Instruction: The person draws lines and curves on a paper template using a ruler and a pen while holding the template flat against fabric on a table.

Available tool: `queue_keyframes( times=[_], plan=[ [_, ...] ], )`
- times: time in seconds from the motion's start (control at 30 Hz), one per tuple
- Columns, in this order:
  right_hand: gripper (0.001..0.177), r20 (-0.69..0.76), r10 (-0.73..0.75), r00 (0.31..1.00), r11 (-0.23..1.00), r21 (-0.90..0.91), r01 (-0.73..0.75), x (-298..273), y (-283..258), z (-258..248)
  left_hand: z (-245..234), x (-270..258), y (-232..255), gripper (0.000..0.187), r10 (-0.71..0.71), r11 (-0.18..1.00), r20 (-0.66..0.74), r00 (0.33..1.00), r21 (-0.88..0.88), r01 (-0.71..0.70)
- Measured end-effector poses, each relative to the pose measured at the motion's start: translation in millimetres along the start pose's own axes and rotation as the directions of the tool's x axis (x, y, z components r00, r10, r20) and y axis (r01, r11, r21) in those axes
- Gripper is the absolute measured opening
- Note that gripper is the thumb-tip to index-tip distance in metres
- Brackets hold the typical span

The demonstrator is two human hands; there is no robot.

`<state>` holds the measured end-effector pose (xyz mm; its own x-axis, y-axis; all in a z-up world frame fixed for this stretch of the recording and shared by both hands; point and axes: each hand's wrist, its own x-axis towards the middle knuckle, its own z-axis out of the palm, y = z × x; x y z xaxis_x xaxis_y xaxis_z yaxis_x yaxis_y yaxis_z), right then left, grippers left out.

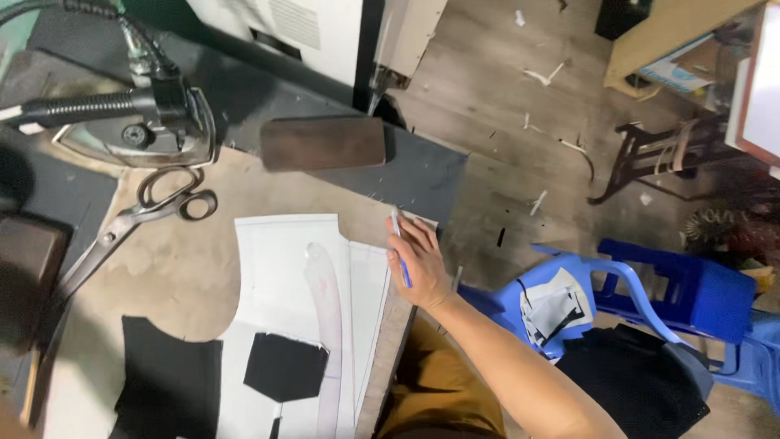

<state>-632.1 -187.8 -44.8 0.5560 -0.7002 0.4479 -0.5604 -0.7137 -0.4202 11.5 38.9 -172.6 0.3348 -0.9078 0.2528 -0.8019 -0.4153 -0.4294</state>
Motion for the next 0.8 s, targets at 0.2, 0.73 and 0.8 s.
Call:
queue_keyframes(
  times=[0.2,0.73,0.8],
  plan=[
    [0.019,-0.048,-0.052,0.997,0.995,0.078,0.056,-12.5,11.8,14.9,-330.4,-33.5,235.9,0.029,-0.217,0.869,-0.012,0.976,-0.458,0.188],
    [0.026,-0.103,0.058,0.993,0.979,0.2,-0.036,-31.9,4.9,4.2,-355.8,-34.6,361.0,0.06,0.509,0.448,-0.285,0.812,-0.718,-0.533],
    [0.028,-0.113,0.061,0.992,0.976,0.216,-0.035,-35.3,5.6,6.0,-354.0,-24.1,365.5,0.052,0.499,0.428,-0.302,0.812,-0.729,-0.534]
  ],
)
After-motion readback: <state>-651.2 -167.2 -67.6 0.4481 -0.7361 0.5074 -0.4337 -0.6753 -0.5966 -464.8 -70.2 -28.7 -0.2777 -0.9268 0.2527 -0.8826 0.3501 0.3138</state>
